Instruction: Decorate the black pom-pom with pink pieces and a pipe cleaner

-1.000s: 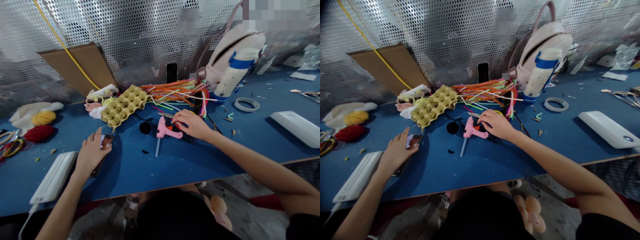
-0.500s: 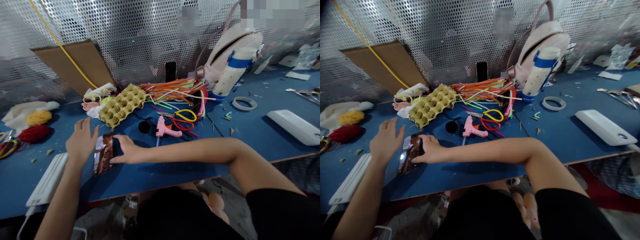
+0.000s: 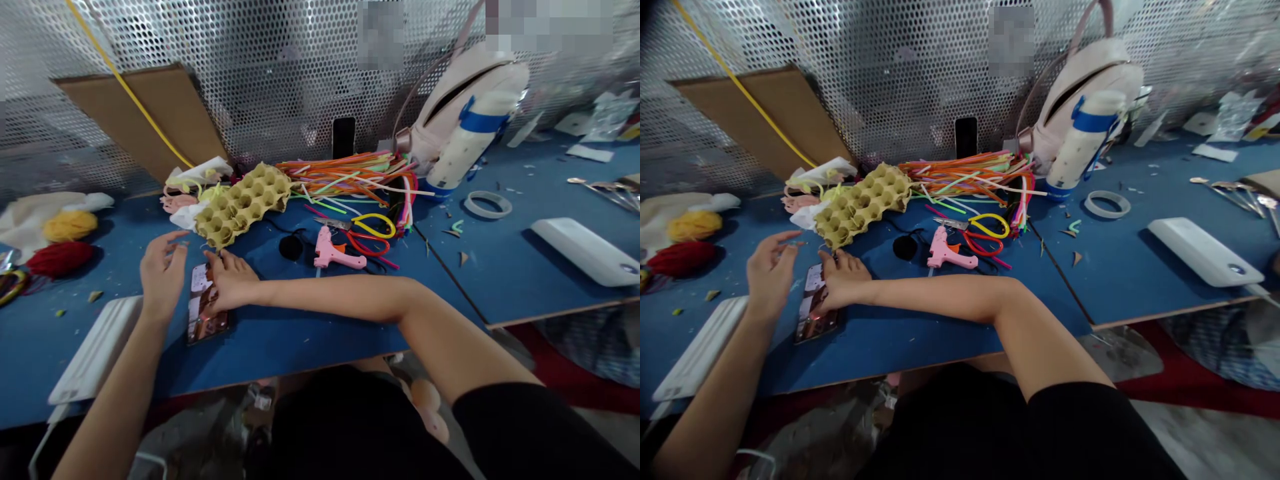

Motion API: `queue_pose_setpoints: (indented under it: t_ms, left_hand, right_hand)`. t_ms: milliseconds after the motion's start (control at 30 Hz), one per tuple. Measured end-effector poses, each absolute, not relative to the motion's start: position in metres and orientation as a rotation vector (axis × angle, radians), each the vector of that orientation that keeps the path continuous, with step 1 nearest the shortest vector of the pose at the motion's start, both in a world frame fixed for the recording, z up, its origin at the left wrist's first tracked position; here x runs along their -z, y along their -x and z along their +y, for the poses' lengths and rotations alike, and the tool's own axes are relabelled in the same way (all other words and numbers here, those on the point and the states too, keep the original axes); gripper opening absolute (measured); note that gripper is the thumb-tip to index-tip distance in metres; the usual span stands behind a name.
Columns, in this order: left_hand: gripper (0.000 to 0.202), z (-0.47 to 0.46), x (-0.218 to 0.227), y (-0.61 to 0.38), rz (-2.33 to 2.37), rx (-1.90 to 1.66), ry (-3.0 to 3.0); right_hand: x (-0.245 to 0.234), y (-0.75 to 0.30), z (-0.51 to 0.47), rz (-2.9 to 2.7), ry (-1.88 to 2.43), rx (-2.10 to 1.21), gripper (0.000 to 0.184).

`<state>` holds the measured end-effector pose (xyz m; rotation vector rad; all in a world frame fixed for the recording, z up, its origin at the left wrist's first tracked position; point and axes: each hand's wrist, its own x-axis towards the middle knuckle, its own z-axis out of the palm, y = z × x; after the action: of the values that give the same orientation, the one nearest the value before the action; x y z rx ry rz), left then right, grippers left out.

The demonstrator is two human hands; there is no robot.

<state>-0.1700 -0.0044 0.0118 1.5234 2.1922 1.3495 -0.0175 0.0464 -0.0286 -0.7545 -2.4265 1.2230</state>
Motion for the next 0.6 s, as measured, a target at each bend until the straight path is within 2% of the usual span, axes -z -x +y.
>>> queue_pose_setpoints:
  t_ms: [133, 500, 600]
  left_hand:
    - [0.049, 0.001, -0.005, 0.178, 2.021, -1.511, -1.336]
    - [0.046, 0.01, 0.003, 0.182, 1.729, -1.608, -1.003]
    - [0.044, 0.01, 0.003, 0.183, 1.702, -1.617, -0.986]
  right_hand:
    - [0.031, 0.02, 0.049, -2.444, 0.757, -1.218, 0.153]
    - [0.02, 0.013, 0.047, -2.53, 0.781, -1.222, 0.159]
    - [0.02, 0.013, 0.05, -2.518, 0.766, -1.262, 0.156]
